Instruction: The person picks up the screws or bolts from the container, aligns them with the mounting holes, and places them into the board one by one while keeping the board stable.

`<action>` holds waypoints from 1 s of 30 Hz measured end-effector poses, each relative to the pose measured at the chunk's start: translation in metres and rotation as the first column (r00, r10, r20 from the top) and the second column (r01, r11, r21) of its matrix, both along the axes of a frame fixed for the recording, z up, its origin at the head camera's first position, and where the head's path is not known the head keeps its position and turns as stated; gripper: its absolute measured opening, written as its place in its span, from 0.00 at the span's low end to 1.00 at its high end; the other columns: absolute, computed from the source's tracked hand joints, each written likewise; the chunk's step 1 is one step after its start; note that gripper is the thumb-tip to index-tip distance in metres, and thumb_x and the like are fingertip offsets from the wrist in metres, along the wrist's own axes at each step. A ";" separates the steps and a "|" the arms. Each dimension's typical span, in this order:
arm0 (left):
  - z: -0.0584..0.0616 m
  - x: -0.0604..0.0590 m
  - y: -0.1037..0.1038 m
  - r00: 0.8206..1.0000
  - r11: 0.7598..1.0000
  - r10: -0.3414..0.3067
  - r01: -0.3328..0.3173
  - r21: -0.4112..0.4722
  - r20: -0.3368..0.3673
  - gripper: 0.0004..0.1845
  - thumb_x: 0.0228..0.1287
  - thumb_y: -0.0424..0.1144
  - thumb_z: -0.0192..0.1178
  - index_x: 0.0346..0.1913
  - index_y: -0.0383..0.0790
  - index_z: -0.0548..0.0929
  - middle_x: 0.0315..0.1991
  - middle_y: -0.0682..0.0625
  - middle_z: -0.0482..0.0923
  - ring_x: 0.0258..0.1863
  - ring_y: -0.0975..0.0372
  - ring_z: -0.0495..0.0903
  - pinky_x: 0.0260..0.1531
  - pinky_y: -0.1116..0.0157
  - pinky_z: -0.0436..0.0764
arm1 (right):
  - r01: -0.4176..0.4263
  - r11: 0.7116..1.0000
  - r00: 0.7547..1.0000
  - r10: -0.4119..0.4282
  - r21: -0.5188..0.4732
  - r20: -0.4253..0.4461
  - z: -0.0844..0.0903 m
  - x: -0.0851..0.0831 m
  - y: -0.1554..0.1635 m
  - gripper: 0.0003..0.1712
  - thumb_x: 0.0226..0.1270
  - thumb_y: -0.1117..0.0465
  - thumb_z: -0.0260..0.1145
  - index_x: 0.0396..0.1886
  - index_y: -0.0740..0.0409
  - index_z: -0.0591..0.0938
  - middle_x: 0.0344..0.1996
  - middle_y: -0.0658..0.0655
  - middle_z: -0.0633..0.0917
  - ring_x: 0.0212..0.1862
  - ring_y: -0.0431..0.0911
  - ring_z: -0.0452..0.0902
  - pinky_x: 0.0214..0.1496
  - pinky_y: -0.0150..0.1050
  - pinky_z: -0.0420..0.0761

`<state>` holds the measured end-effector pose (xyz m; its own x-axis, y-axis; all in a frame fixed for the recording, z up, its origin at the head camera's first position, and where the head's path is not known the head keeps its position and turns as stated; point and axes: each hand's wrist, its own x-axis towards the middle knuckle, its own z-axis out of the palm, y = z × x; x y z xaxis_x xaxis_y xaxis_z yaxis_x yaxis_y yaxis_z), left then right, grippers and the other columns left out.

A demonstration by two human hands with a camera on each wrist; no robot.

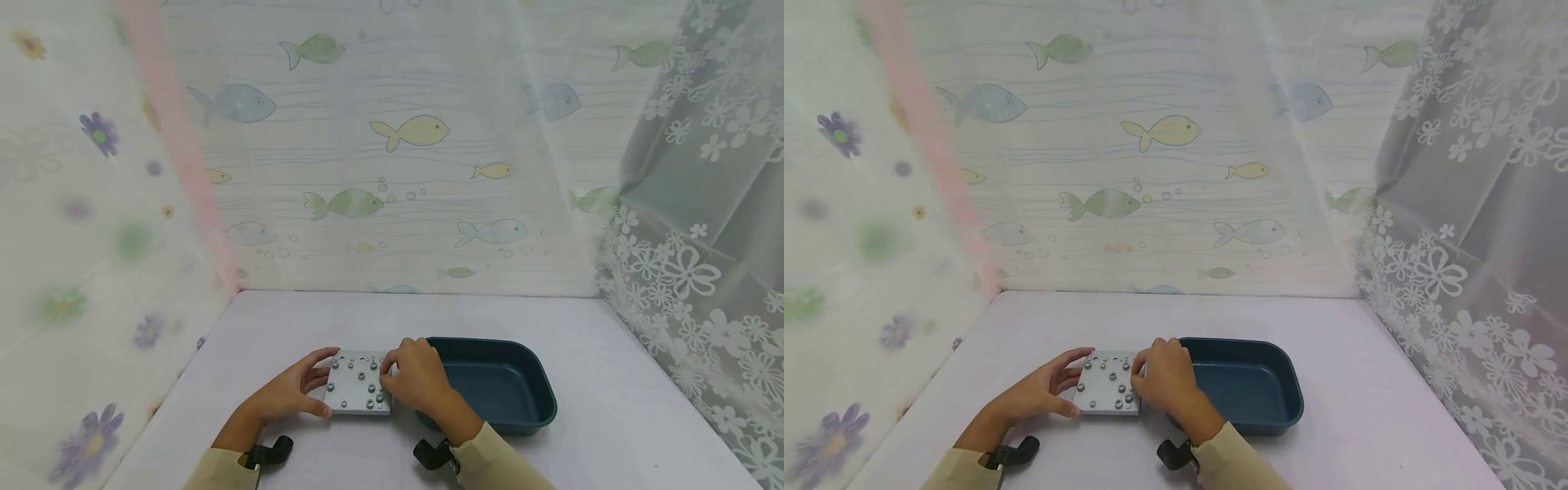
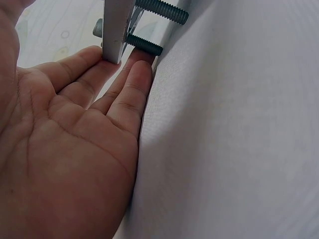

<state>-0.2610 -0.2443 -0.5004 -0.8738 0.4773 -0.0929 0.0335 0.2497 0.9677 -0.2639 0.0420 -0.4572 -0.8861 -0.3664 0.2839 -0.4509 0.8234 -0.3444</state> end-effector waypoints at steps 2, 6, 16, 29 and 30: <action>0.000 0.000 0.000 1.000 1.000 0.003 -0.003 0.002 0.006 0.65 0.44 0.32 0.83 0.83 0.53 0.54 0.79 0.43 0.62 0.76 0.48 0.68 0.69 0.64 0.78 | 0.000 1.000 1.000 0.000 0.007 -0.009 0.000 0.001 0.000 0.04 0.59 0.52 0.75 0.26 0.35 0.90 0.26 0.43 0.77 0.33 0.42 0.65 0.38 0.37 0.67; -0.001 0.001 0.000 1.000 1.000 0.000 0.000 0.016 0.007 0.65 0.44 0.31 0.83 0.83 0.52 0.53 0.79 0.42 0.62 0.76 0.48 0.67 0.69 0.63 0.78 | 0.002 1.000 1.000 -0.001 0.019 -0.023 0.000 0.003 0.000 0.04 0.59 0.52 0.75 0.26 0.35 0.90 0.27 0.44 0.79 0.33 0.42 0.66 0.38 0.37 0.67; 0.001 0.000 -0.001 1.000 1.000 0.003 -0.003 0.009 0.001 0.65 0.45 0.32 0.82 0.83 0.53 0.53 0.79 0.41 0.61 0.76 0.47 0.67 0.69 0.62 0.78 | 0.015 0.999 0.999 -0.013 0.033 -0.044 0.005 0.005 -0.002 0.04 0.59 0.52 0.75 0.27 0.34 0.91 0.27 0.43 0.79 0.32 0.42 0.65 0.36 0.37 0.66; 0.000 0.000 -0.002 1.000 1.000 -0.003 0.003 0.008 -0.004 0.65 0.45 0.31 0.82 0.83 0.51 0.52 0.80 0.40 0.61 0.77 0.46 0.67 0.68 0.65 0.79 | 0.016 0.999 0.999 -0.014 0.049 -0.051 0.003 0.005 -0.003 0.03 0.59 0.51 0.75 0.27 0.34 0.91 0.26 0.42 0.78 0.31 0.42 0.65 0.35 0.36 0.66; 0.000 0.000 -0.002 1.000 1.000 0.001 -0.001 0.007 -0.002 0.65 0.44 0.31 0.82 0.83 0.51 0.53 0.79 0.40 0.61 0.77 0.47 0.67 0.69 0.64 0.78 | 0.014 0.999 0.999 -0.012 0.045 -0.048 0.004 0.005 -0.003 0.03 0.59 0.51 0.75 0.28 0.34 0.91 0.26 0.42 0.79 0.32 0.42 0.65 0.35 0.36 0.66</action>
<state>-0.2610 -0.2464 -0.5000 -0.8743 0.4774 -0.0875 0.0356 0.2429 0.9694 -0.2590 0.0392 -0.4536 -0.8768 -0.3685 0.3089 -0.4550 0.8437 -0.2848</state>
